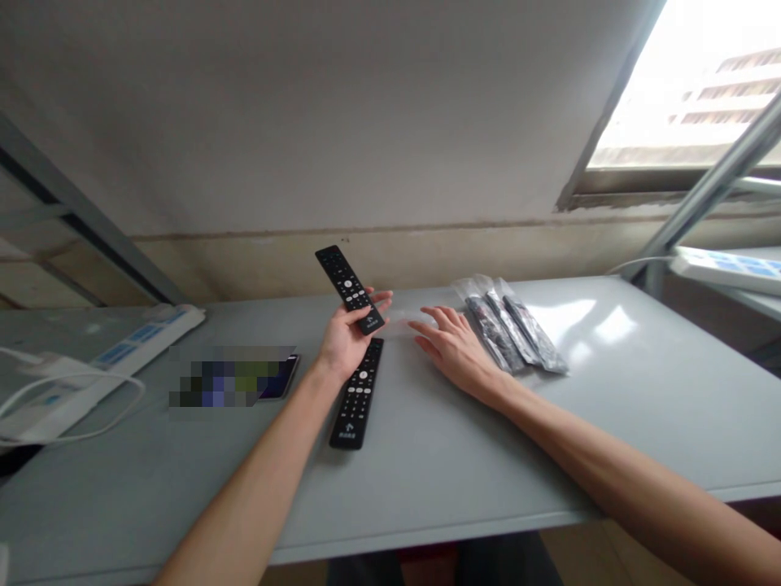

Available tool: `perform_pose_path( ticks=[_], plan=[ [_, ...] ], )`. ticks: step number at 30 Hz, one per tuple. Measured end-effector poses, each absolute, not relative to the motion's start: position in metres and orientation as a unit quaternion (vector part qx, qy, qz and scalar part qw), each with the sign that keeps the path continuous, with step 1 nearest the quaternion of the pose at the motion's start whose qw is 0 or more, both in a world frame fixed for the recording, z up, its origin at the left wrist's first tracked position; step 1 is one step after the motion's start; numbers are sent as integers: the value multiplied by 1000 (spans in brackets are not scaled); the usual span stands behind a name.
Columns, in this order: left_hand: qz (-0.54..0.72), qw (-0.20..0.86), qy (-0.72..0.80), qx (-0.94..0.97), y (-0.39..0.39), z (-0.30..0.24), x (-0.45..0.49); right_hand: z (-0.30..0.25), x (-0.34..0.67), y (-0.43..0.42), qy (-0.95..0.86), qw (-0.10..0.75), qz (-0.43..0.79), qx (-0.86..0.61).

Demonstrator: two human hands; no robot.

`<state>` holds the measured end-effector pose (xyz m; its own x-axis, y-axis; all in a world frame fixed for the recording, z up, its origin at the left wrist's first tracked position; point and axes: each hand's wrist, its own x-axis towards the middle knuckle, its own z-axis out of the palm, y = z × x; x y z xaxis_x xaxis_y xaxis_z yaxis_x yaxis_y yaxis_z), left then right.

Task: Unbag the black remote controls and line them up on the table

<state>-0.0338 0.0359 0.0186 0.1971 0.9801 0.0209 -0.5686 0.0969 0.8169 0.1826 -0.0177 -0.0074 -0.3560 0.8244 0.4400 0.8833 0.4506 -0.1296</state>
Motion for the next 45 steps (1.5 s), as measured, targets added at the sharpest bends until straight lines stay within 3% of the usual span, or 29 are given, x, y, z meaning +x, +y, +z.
perform_pose_path(
  ticks=[6, 13, 15, 18, 21, 27, 31, 35, 39, 45],
  plan=[
    [570, 669, 329, 346, 38, 17, -36, -21, 182, -15, -826, 161, 12, -540],
    [551, 686, 292, 374, 33, 17, -30, -24, 191, -6, -849, 187, 47, -493],
    [536, 686, 278, 405, 30, 19, -29, -21, 191, -7, -842, 231, 56, -484],
    [479, 681, 264, 487, 24, 25, -30, -11, 187, -14, -791, 371, 79, -480],
    [347, 690, 255, 583, 15, 33, -31, 3, 181, -25, -708, 490, 199, -467],
    [190, 639, 273, 694, 5, 40, -27, 14, 165, -40, -588, 530, 473, -387],
    [203, 566, 304, 739, 11, 31, -26, 12, 164, -39, -497, 507, 559, -428],
    [325, 326, 386, 799, 17, 22, -27, 14, 174, -37, -534, 372, 584, -484],
    [230, 141, 421, 866, 18, 20, -29, 15, 182, -39, -616, 249, 587, -463],
    [163, 58, 436, 883, 22, 19, -32, 7, 181, -38, -663, 184, 560, -461]
  ],
)
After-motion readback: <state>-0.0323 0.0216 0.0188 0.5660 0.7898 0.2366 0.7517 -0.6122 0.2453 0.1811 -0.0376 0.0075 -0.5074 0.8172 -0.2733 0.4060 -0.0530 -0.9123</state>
